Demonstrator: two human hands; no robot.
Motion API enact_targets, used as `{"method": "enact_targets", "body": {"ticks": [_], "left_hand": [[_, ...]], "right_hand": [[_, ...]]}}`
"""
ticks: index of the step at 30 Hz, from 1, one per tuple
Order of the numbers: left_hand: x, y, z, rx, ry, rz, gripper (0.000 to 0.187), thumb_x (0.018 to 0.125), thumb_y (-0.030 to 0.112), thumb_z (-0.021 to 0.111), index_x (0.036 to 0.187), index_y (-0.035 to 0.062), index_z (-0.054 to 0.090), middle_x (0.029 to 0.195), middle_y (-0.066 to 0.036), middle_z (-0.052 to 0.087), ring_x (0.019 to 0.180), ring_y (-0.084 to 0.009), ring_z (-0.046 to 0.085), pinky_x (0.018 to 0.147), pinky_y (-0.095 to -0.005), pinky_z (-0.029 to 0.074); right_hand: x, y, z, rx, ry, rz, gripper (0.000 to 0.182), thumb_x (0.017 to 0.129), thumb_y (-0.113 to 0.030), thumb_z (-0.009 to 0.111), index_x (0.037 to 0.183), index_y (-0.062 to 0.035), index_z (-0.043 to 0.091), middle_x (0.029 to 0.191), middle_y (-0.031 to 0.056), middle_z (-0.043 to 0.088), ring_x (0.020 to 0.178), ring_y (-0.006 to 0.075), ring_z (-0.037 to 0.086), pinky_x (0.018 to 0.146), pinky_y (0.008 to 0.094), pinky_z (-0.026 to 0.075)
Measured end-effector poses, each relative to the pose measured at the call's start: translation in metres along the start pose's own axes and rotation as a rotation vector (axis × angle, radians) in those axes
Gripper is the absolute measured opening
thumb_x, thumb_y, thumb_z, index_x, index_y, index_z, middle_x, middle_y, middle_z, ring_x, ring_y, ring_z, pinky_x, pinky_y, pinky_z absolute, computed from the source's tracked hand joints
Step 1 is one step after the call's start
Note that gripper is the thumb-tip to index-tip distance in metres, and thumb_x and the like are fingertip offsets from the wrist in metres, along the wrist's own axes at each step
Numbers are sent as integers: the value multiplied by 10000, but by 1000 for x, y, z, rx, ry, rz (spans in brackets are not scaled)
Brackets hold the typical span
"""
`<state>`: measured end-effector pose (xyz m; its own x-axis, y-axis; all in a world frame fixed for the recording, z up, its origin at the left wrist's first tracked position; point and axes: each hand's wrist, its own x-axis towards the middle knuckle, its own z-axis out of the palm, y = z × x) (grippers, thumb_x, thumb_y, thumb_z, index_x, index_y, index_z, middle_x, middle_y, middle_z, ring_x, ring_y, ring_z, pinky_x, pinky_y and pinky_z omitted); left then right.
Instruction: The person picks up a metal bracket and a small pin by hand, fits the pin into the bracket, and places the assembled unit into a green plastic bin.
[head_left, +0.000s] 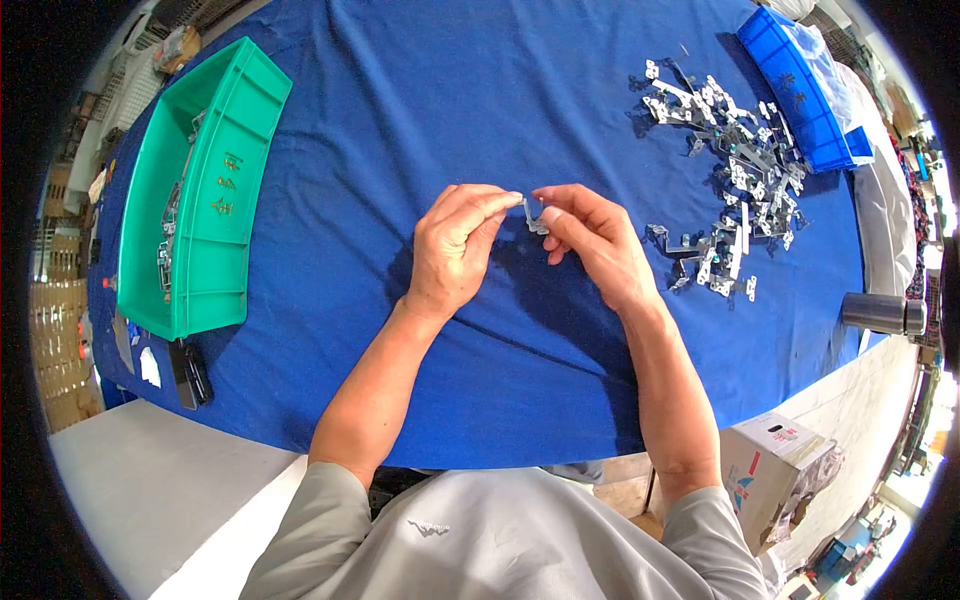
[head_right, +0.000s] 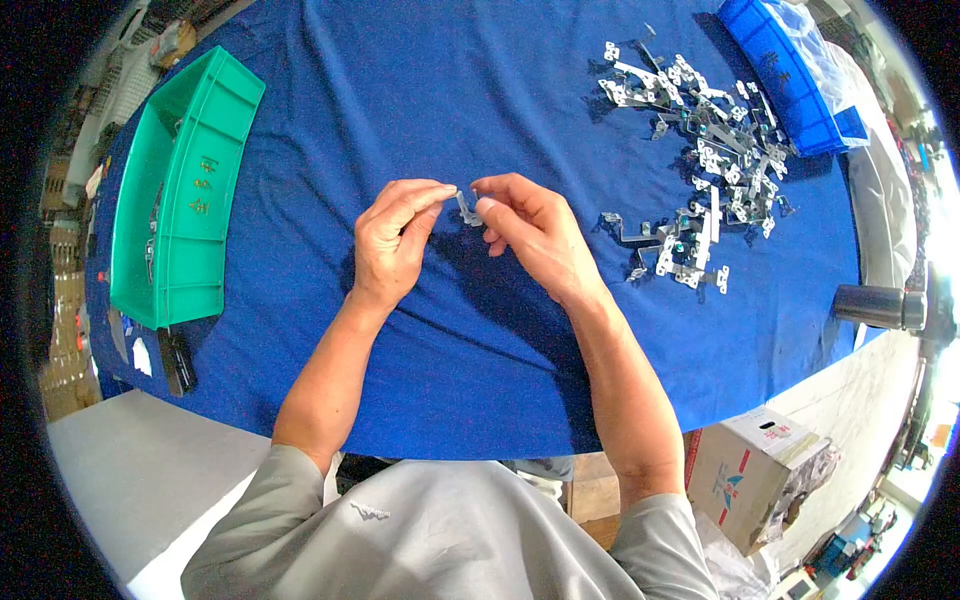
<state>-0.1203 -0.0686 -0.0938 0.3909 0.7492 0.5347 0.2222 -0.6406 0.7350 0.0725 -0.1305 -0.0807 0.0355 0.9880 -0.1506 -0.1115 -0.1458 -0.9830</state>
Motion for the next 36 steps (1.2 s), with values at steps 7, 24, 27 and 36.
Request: {"method": "enact_targets", "body": {"ticks": [7,24,27,36], "left_hand": [[-1,0,0,-9,-61,-51,200,926,-37,669,1085,28,772,1007,-115,746,902,-235,717,809,-328,567],[-3,-12,-9,-174,340,-354,203,1053,115,608,1207,20,699,983,-38,715,768,-56,624,606,-210,532],[-4,-12,-9,-284,325,-468,219,1055,127,608,1229,23,691,989,-42,716,769,-57,633,587,-202,537],[-6,-15,-5,-378,229,-484,220,1063,107,578,1232,4,674,1031,-69,740,759,-70,646,568,-203,529]], "right_hand": [[0,4,1,6,95,-13,210,1070,-222,582,1052,-34,673,807,7,640,701,61,579,562,217,455],[6,2,5,-37,133,-34,220,1019,-146,641,1166,18,640,930,69,685,758,100,631,599,255,519],[10,-7,13,-421,50,-13,270,972,-138,685,1186,18,630,889,95,671,760,141,639,637,300,534],[91,-14,25,-1207,12,-298,194,900,-140,690,1044,-21,636,1017,211,662,980,415,673,860,516,551]]}}
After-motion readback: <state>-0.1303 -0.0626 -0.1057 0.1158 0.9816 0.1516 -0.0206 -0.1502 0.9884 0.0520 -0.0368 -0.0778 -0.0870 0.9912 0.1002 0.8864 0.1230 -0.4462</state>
